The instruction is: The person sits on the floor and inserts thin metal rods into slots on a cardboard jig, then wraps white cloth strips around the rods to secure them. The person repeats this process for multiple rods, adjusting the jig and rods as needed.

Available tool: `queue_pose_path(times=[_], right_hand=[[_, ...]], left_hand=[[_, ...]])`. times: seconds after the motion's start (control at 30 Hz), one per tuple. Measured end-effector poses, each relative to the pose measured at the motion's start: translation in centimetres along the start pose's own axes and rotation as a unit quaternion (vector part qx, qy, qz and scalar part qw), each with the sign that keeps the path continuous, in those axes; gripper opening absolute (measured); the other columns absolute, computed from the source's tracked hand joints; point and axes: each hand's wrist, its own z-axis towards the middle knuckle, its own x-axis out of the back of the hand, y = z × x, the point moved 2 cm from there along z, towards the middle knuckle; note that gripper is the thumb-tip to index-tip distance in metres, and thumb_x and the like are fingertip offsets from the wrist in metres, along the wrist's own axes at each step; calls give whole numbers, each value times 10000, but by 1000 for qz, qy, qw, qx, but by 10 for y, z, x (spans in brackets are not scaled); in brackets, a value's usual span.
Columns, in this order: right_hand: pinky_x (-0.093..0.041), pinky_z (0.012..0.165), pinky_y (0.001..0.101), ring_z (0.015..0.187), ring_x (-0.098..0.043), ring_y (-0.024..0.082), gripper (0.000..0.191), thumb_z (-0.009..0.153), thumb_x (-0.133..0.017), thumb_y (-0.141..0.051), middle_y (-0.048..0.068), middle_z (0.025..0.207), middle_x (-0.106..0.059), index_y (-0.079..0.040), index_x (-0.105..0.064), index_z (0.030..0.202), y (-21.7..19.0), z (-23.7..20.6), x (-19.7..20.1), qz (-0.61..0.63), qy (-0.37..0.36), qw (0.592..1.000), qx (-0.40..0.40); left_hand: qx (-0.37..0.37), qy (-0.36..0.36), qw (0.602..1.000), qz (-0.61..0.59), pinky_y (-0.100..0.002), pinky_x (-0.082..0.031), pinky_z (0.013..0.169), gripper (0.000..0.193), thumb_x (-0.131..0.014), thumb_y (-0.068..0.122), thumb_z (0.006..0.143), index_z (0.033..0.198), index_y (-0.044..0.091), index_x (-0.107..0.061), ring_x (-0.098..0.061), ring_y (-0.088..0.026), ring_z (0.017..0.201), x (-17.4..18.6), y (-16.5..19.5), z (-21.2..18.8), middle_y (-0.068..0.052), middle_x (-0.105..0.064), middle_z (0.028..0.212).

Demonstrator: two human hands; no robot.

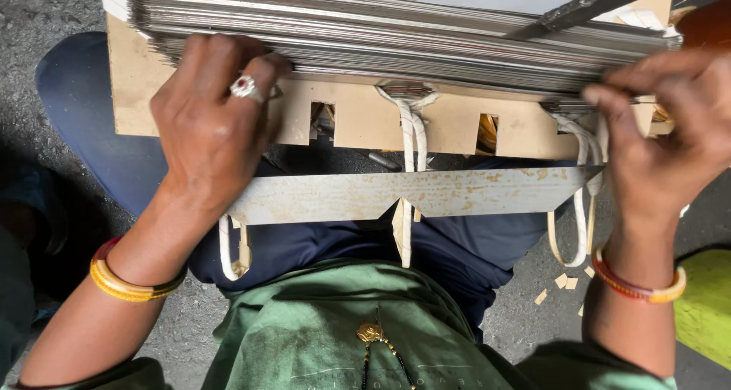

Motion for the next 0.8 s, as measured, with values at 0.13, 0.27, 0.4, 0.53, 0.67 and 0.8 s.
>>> queue_pose_path(times=[0.13,0.27,0.4,0.53,0.67,0.8], right_hand=[[-477,810,322,986,-607,220,219,928,-825,96,80,1087,-681,-16,-806,1115,10,-30,-6,-148,-19,988,40],[-465,799,306,967,-615,205,353,856,-728,173,70,1095,-717,-26,-830,1128,22,-43,-12,-148,-11,989,19],[-463,784,293,929,-619,185,373,836,-708,177,58,1046,-727,-33,-838,1116,25,-44,-15,-107,-16,994,-3],[-450,754,294,892,-622,186,336,821,-732,152,55,984,-717,-32,-836,1081,19,-39,-17,-106,-14,994,-3],[-453,741,305,861,-625,205,281,822,-773,139,67,921,-694,-28,-840,1038,14,-33,-17,-124,-23,992,9],[-459,772,295,888,-621,191,300,833,-747,120,50,968,-707,-41,-834,1072,13,-32,-18,-117,-30,993,16]], left_hand=[[-7,40,999,-20,-347,-539,793,297,-745,-127,823,1070,36,-709,-612,-234,1049,-2,-5,-11,-59,-609,1094],[20,38,998,-40,-348,-551,837,340,-704,-162,799,1074,36,-681,-607,-230,1108,-12,-8,-17,-64,-588,1126],[39,35,998,-37,-369,-512,762,312,-729,-176,803,1016,44,-672,-582,-240,1035,-15,-10,-20,-71,-528,1018],[40,36,998,-30,-378,-480,724,292,-753,-140,809,1017,48,-670,-550,-262,1016,-13,-10,-20,-77,-505,992],[53,30,998,-10,-367,-451,678,284,-748,-108,791,1014,57,-684,-532,-252,963,-14,-9,-19,-71,-480,936],[58,31,998,-9,-359,-465,707,311,-711,-114,774,1028,61,-679,-541,-242,994,-14,-7,-19,-64,-482,956]])
